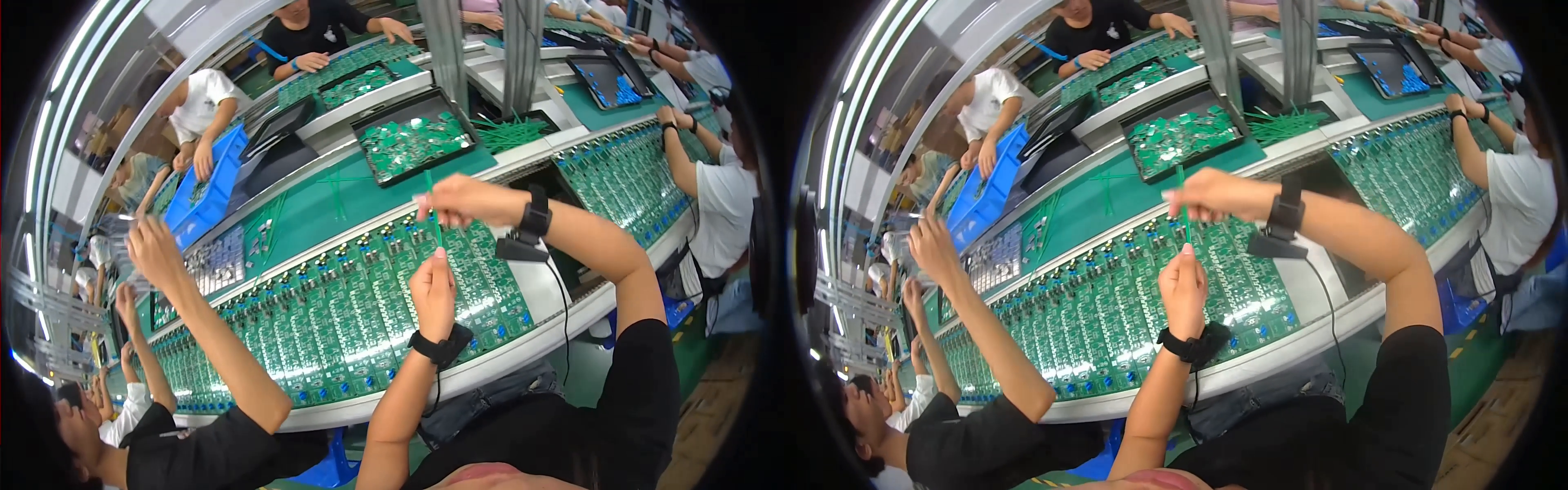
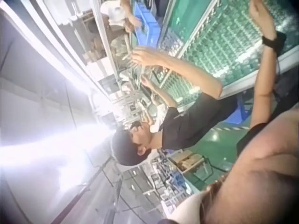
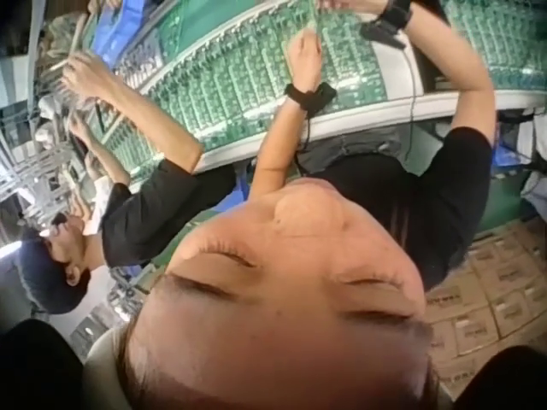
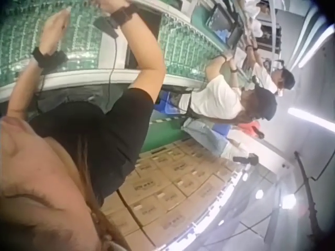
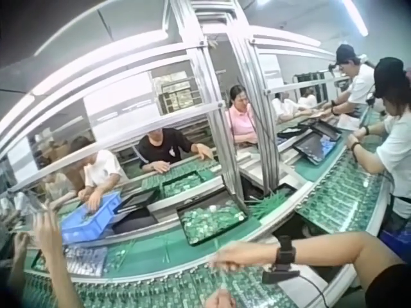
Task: The person picks up a small green component from a tray, aligns it with a circuit board on the assembly line, and presses it into place. This process is repeated for multiple components across different sections of the board.
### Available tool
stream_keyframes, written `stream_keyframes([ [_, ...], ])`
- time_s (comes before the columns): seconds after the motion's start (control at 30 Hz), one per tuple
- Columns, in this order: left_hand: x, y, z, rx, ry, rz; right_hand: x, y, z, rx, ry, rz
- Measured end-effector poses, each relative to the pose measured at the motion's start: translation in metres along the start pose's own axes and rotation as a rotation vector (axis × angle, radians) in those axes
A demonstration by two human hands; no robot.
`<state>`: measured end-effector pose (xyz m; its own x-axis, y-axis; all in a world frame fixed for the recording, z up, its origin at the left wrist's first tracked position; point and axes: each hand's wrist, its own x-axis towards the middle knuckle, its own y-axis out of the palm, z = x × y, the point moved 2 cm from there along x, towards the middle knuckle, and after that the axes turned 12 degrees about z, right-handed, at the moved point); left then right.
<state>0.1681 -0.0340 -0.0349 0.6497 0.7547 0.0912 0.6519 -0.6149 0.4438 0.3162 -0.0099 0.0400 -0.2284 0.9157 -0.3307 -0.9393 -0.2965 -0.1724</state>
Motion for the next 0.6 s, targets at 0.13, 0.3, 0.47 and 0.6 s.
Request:
stream_keyframes([
  [0.13, -0.012, -0.003, -0.019, 0.098, -0.103, 0.078, -0.007, -0.015, 0.007, -0.02, -0.065, -0.129],
  [0.3, -0.029, -0.008, -0.024, 0.156, -0.115, 0.117, -0.004, -0.185, -0.035, 0.041, -0.054, -0.711],
  [0.47, -0.056, -0.018, -0.022, 0.221, -0.203, 0.18, -0.01, -0.24, -0.089, 0.279, 0.031, -0.713],
  [0.6, -0.062, -0.025, -0.026, 0.216, -0.223, 0.126, -0.02, -0.236, -0.083, -0.209, 0.362, -0.921],
])
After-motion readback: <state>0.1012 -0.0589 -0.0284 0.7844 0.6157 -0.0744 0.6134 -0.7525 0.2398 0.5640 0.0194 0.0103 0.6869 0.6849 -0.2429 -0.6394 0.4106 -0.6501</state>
